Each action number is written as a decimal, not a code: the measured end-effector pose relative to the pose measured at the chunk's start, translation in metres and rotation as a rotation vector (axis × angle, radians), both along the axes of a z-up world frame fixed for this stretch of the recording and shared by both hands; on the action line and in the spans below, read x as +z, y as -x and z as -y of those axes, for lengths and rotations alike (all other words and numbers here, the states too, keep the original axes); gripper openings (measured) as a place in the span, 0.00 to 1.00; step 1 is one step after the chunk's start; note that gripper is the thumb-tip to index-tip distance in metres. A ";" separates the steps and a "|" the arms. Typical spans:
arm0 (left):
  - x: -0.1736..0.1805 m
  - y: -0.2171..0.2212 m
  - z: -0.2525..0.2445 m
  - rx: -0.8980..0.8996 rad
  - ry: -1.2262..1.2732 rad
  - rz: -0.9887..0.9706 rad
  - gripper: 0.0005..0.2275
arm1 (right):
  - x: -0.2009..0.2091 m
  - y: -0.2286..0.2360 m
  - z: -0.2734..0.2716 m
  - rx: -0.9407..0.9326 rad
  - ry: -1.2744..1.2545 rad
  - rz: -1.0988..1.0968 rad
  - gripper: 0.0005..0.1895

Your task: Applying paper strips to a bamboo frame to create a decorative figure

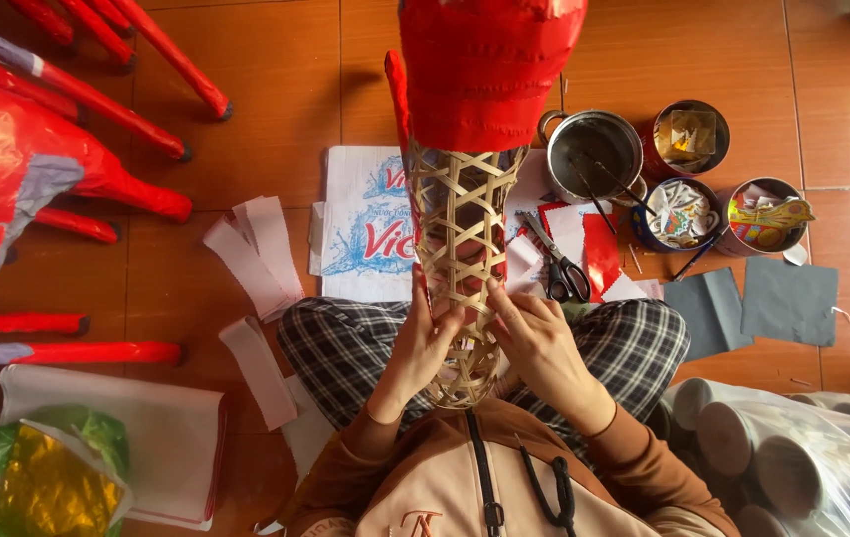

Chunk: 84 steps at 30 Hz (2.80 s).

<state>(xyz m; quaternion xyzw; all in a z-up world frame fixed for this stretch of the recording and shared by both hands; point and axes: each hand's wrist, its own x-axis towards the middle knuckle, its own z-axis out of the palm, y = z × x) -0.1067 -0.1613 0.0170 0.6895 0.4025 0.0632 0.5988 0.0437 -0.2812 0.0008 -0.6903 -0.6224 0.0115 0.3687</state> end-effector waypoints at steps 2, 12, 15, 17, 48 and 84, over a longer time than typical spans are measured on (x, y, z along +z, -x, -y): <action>0.000 0.000 0.000 -0.019 -0.022 0.006 0.44 | 0.006 -0.005 -0.008 0.088 -0.098 0.191 0.25; 0.031 -0.004 -0.004 -0.085 -0.056 -0.030 0.45 | -0.012 -0.016 -0.021 0.294 -0.321 0.026 0.16; 0.029 -0.002 -0.008 -0.136 -0.060 -0.063 0.45 | -0.014 -0.014 -0.022 0.253 -0.347 -0.054 0.14; 0.013 0.000 -0.016 -0.208 -0.237 -0.141 0.44 | -0.017 -0.014 -0.023 0.243 -0.388 -0.135 0.11; 0.000 -0.030 -0.053 -0.374 -0.546 0.294 0.40 | -0.010 -0.036 -0.024 0.188 -0.578 -0.273 0.02; 0.024 -0.062 -0.122 -0.444 -0.273 0.397 0.14 | -0.011 -0.055 -0.017 0.156 -0.645 -0.351 0.01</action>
